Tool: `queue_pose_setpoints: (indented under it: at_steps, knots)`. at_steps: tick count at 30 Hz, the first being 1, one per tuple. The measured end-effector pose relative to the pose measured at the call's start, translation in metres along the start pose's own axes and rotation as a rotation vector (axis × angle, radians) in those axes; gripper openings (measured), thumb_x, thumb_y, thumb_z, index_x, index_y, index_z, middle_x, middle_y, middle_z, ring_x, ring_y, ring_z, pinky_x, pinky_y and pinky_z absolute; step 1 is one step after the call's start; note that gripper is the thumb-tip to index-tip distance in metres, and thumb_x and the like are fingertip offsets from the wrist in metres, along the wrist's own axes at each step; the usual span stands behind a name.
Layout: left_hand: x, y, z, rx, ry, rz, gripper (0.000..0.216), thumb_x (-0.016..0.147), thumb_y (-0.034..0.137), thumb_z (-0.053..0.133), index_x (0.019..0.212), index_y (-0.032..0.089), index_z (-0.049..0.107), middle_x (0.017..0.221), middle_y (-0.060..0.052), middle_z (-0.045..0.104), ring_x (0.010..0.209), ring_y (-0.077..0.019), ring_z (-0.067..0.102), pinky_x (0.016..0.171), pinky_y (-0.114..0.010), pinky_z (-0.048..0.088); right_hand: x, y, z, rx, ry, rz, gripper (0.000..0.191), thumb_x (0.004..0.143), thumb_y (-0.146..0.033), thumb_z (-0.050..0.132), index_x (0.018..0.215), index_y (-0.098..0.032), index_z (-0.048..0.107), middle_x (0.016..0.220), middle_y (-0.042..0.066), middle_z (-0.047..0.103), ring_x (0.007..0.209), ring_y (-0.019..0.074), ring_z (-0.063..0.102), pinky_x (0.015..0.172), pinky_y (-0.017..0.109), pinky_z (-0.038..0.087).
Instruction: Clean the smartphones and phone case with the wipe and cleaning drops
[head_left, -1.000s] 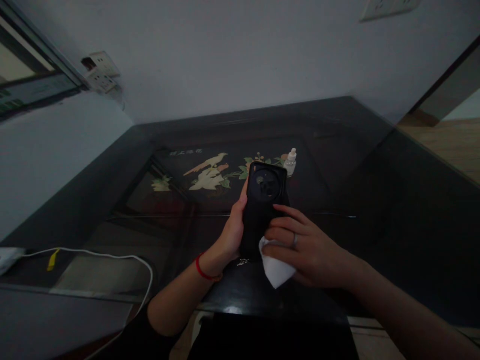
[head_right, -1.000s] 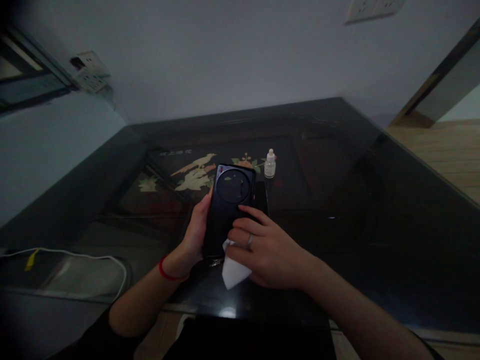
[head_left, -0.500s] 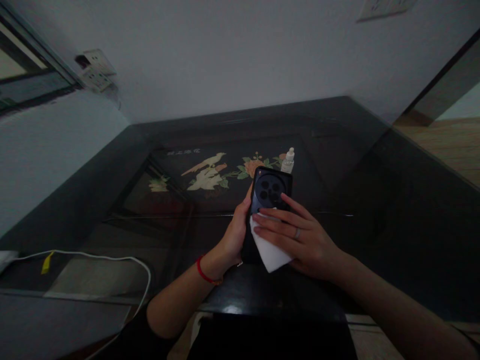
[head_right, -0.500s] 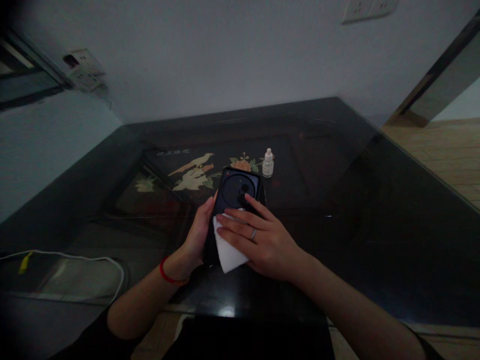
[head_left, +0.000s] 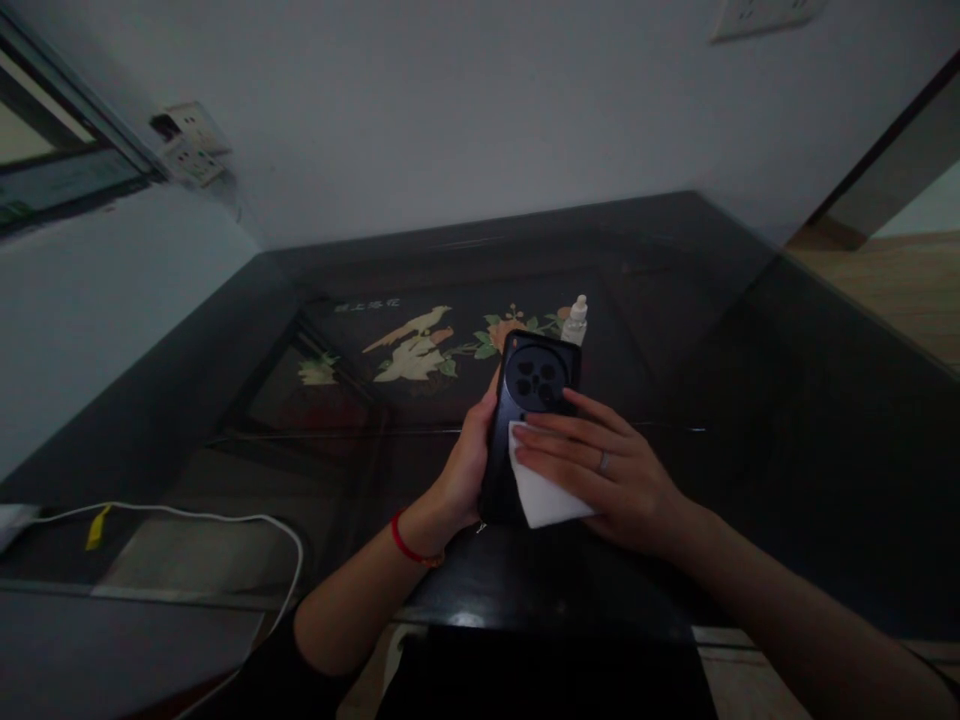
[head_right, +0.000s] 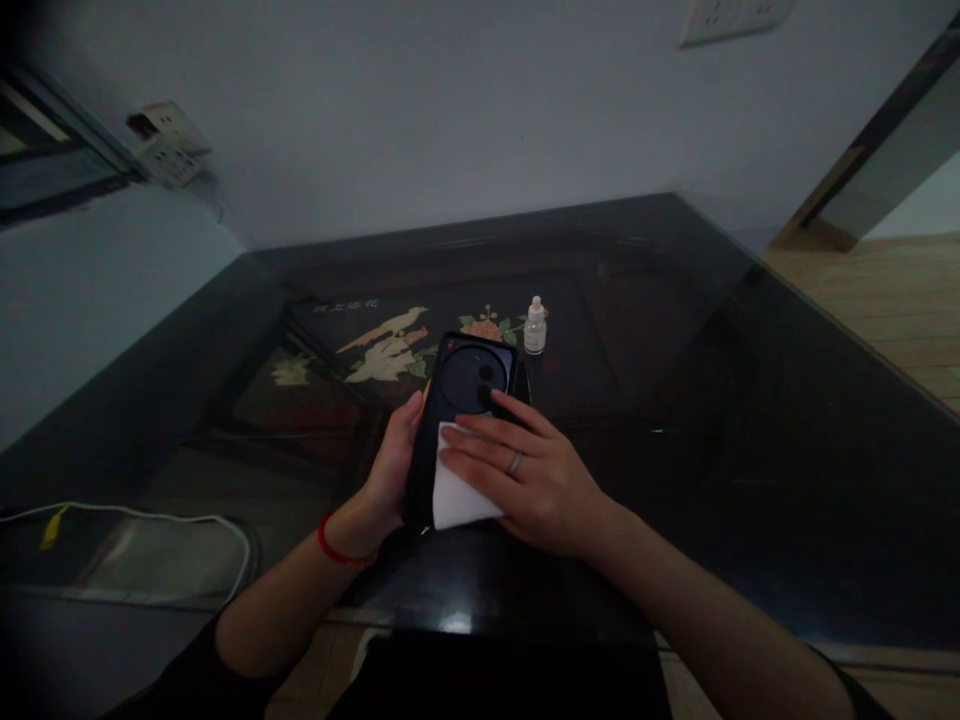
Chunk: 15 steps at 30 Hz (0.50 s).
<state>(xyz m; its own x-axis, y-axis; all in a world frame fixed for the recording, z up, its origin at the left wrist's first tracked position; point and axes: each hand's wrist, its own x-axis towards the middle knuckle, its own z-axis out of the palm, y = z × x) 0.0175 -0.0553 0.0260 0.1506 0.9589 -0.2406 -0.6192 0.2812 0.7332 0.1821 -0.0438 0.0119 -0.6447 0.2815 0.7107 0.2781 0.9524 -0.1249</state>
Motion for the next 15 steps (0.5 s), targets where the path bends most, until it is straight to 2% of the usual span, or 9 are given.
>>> queue_pose_setpoints:
  at_steps: [3,5,8,11,15]
  knots:
    - [0.002,0.004,-0.001,0.008,0.007,0.016,0.051,0.087,0.044,0.049,0.134,0.022,0.051,0.114,-0.005,0.069,0.109,-0.0255,0.061,0.093,-0.036,0.047,0.002,-0.007,0.001,0.087,-0.092,-0.096,0.033,0.091,-0.012,0.04,0.117,-0.013,0.06,0.122,0.008,0.067,0.119,0.0194,0.058,0.112,0.049,0.035]
    - [0.003,0.004,-0.003,0.013,-0.004,0.031,0.054,0.088,0.045,0.046,0.136,0.02,0.049,0.117,-0.005,0.068,0.112,-0.0258,0.06,0.096,-0.037,0.045,0.001,-0.009,-0.002,0.153,-0.092,-0.105,0.033,0.093,-0.014,0.038,0.116,-0.012,0.06,0.12,0.008,0.067,0.121,0.0196,0.057,0.111,0.049,0.035]
    - [0.005,0.001,-0.007,0.04,-0.035,0.074,0.058,0.087,0.046,0.048,0.139,0.021,0.045,0.123,-0.005,0.065,0.118,-0.0255,0.056,0.102,-0.037,0.042,-0.001,-0.007,-0.012,0.182,0.058,0.03,0.035,0.094,-0.02,0.038,0.12,-0.013,0.059,0.118,0.011,0.068,0.121,0.0209,0.056,0.107,0.048,0.041]
    - [0.005,-0.004,-0.011,0.088,-0.042,0.115,0.058,0.087,0.046,0.051,0.141,0.026,0.043,0.13,-0.002,0.061,0.123,-0.0241,0.053,0.106,-0.035,0.038,-0.003,-0.001,-0.015,0.093,0.18,0.176,0.038,0.091,-0.018,0.044,0.126,-0.015,0.057,0.123,0.012,0.066,0.121,0.0229,0.057,0.106,0.048,0.042]
    - [0.005,-0.004,-0.01,0.129,-0.016,0.127,0.061,0.086,0.047,0.051,0.142,0.026,0.041,0.129,-0.002,0.062,0.123,-0.026,0.053,0.105,-0.038,0.04,-0.003,0.002,-0.003,0.042,0.054,0.111,0.041,0.088,-0.013,0.05,0.128,-0.018,0.055,0.124,0.01,0.065,0.119,0.0222,0.058,0.112,0.053,0.031]
